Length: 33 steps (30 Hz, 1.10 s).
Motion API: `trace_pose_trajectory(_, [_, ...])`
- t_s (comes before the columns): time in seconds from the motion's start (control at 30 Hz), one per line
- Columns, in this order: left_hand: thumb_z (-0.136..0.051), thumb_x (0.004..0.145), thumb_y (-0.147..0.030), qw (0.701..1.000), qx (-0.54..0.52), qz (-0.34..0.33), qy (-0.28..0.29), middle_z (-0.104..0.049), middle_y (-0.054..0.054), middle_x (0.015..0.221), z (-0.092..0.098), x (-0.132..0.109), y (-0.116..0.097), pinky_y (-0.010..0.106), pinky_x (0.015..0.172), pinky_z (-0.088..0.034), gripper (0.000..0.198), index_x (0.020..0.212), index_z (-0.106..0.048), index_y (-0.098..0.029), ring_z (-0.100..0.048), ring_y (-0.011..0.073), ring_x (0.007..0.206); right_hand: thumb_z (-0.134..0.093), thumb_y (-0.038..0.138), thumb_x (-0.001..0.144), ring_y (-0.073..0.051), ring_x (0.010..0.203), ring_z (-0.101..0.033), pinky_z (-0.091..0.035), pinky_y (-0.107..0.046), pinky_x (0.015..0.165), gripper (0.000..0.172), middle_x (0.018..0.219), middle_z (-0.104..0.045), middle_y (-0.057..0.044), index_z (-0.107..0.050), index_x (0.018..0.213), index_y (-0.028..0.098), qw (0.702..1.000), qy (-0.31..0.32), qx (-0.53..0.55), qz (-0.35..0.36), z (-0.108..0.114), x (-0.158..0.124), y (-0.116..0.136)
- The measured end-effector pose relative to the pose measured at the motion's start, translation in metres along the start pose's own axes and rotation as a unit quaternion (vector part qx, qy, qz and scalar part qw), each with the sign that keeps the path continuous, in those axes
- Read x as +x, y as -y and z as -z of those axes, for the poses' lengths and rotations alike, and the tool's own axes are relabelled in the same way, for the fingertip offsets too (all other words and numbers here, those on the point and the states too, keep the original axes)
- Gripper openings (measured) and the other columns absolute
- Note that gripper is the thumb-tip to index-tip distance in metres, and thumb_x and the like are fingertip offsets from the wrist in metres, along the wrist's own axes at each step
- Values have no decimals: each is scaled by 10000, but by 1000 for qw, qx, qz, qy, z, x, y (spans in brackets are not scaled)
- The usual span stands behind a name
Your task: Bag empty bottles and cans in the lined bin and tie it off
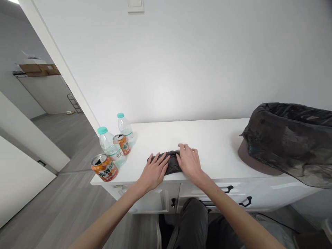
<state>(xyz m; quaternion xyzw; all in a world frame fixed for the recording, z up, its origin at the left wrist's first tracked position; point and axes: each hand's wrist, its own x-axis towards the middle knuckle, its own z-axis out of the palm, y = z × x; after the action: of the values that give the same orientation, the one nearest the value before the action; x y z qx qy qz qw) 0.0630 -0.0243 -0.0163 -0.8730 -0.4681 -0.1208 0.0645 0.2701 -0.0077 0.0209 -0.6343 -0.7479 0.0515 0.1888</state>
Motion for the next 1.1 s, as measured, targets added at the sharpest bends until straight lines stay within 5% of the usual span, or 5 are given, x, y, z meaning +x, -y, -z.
trace_pose_trajectory(0.1, [-389,1112,-322,1000,-18,-4,3,-471,73,1683,-5,-3,4,656,1304,-260,539,1645,-441,-266,-345,338,1608,-424,247,1080,-354,1468,-492,-276,-584,1253,482,1543,-584,-194,-540,1545,191,988,-83,1,130,-9,-17,23])
trace_pose_trajectory(0.2, [-501,1051,-298,999,-24,-13,22,-471,108,1679,-4,-4,7,665,1314,-219,610,1656,-431,-259,-317,367,1617,-384,315,1111,-354,1552,-396,-186,-606,1307,503,1607,-547,-158,-539,1571,184,976,-85,8,201,-21,-31,45])
trace_pose_trajectory(0.4, [-399,1085,-282,999,-22,3,23,-380,42,1736,-5,-3,6,636,1301,-266,602,1684,-361,-325,-327,341,1616,-271,472,1135,-402,1595,-340,-168,-692,1297,626,1660,-474,-180,-523,1602,140,994,-45,1,98,-42,-32,37])
trace_pose_trajectory(0.77, [-350,1121,-327,999,-31,6,12,-399,11,1728,-6,0,4,623,1307,-268,546,1665,-396,-315,-316,316,1622,-189,433,1151,-300,1619,-321,-187,-546,1333,649,1708,-394,-158,-432,1648,92,995,-58,34,78,-66,-28,18])
trace_pose_trajectory(1.1, [-305,1151,-440,996,-72,16,40,-327,16,1760,-2,-9,33,558,1345,-236,539,1663,-402,-300,-227,274,1658,-243,440,1145,-299,1637,-271,-218,-520,1331,637,1754,-307,-129,-394,1670,111,996,-20,16,86,-63,-24,7])
